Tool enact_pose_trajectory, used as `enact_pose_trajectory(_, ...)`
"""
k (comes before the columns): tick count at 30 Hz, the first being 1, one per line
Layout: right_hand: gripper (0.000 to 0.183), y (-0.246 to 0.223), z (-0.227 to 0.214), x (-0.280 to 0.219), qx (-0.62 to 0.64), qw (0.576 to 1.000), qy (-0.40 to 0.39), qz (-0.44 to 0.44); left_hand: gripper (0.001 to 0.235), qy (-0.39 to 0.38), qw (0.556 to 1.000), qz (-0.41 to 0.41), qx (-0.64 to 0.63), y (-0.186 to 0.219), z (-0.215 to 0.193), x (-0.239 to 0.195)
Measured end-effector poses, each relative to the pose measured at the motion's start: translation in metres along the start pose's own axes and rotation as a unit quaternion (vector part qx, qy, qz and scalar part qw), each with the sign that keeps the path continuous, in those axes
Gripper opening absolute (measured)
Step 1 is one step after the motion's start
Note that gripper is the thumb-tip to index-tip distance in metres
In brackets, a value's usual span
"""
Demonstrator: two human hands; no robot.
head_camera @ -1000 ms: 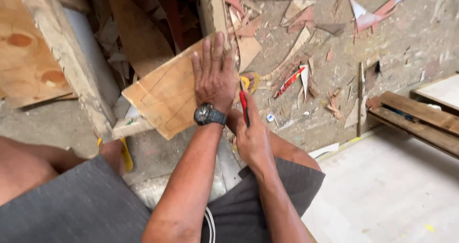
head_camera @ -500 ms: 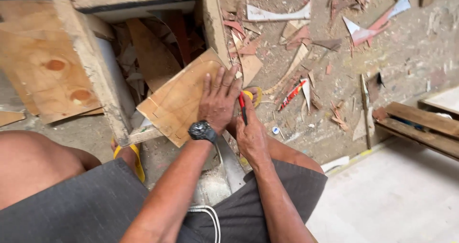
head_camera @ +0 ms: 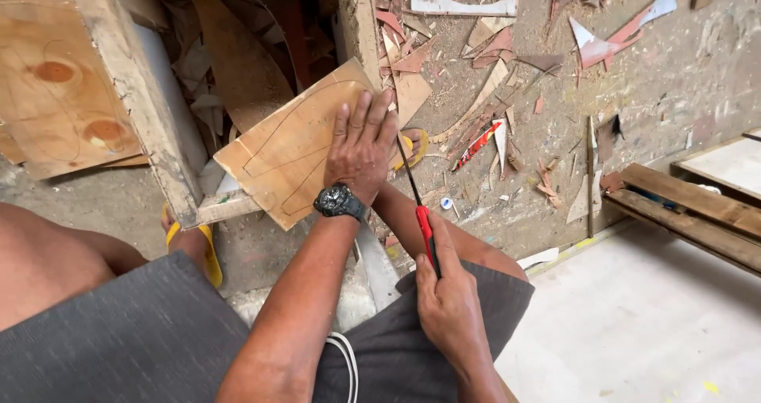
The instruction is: Using a small hand saw to cut a curved shape out of a thin piece of wood
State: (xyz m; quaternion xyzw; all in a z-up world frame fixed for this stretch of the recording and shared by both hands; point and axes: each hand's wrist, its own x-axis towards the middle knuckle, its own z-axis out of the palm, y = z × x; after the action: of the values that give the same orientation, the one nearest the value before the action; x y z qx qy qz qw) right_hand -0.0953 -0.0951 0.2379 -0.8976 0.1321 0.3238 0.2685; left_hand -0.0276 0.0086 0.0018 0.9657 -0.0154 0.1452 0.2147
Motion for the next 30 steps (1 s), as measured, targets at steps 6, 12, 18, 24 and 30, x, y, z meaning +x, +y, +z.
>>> enact_pose_trajectory(6,0.062,-0.008,0.028,0.082,-0.035,0.998,-0.015,-0.055,0.030,0.021,0.999,-0.027,-0.002,0.005,-0.002,0.006)
enact_pose_trajectory(12,0.064,-0.045,0.022,0.086,-0.066,0.996,-0.053,0.029,0.028,0.040,0.999,-0.021,0.025,0.004,0.006,0.004)
enact_pose_trajectory(18,0.058,-0.046,0.004,0.047,-0.054,0.995,-0.009,-0.079,0.027,0.039,0.998,-0.031,0.027,0.007,0.010,0.004)
enact_pose_trajectory(24,0.061,-0.033,0.004,0.012,-0.021,1.000,-0.004,-0.015,0.027,0.056,0.997,-0.035,0.028,0.007,0.007,0.004)
enact_pose_trajectory(30,0.062,-0.020,0.034,0.091,0.006,1.000,-0.021,-0.008,0.031,0.058,0.997,-0.026,0.046,0.005,0.006,0.004)
